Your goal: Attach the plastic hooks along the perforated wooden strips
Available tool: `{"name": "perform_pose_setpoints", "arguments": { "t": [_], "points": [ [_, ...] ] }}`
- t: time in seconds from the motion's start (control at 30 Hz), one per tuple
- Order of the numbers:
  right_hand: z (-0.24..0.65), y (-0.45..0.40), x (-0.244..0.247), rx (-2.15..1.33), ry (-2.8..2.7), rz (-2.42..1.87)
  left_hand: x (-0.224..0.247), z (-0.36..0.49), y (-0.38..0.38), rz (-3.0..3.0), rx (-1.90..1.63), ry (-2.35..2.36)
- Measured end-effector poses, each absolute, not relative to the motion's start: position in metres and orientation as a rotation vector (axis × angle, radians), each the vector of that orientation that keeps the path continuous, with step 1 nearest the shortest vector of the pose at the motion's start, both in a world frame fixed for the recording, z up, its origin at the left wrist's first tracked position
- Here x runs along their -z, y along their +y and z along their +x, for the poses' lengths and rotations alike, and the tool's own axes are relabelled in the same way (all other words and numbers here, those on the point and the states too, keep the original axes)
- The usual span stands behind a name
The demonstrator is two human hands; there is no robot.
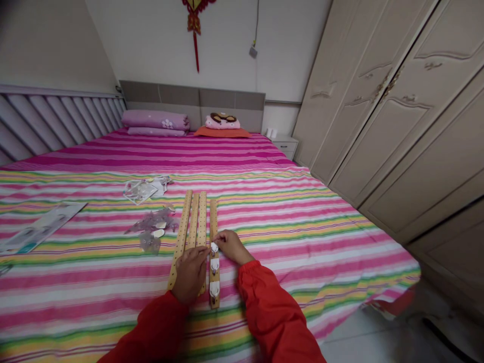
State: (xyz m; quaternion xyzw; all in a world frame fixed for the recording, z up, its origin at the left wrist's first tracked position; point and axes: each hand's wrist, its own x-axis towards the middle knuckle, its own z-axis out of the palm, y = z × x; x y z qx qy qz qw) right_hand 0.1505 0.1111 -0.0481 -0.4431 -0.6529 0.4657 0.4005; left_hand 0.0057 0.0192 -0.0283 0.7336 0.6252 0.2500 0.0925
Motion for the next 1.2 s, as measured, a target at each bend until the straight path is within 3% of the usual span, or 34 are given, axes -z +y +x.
{"name": "perform_pose_setpoints", "arguments": {
  "t": [0.37, 0.7, 1.2],
  "points": [
    [0.152, 0.105, 0.064, -0.964, -1.588, -1.096, 0.022, 0.009, 0.018, 2.217, -0.608, 1.900],
    [0.160, 0.089, 0.074, -1.132, -1.521, -1.008, 0.027, 0.011, 0.016, 2.237, -0.621, 1.911],
    [0.157, 0.090, 0.076, -1.058, -1.544, -1.045, 0.032, 0.014, 0.016, 2.247, -0.611, 1.958]
  ]
}}
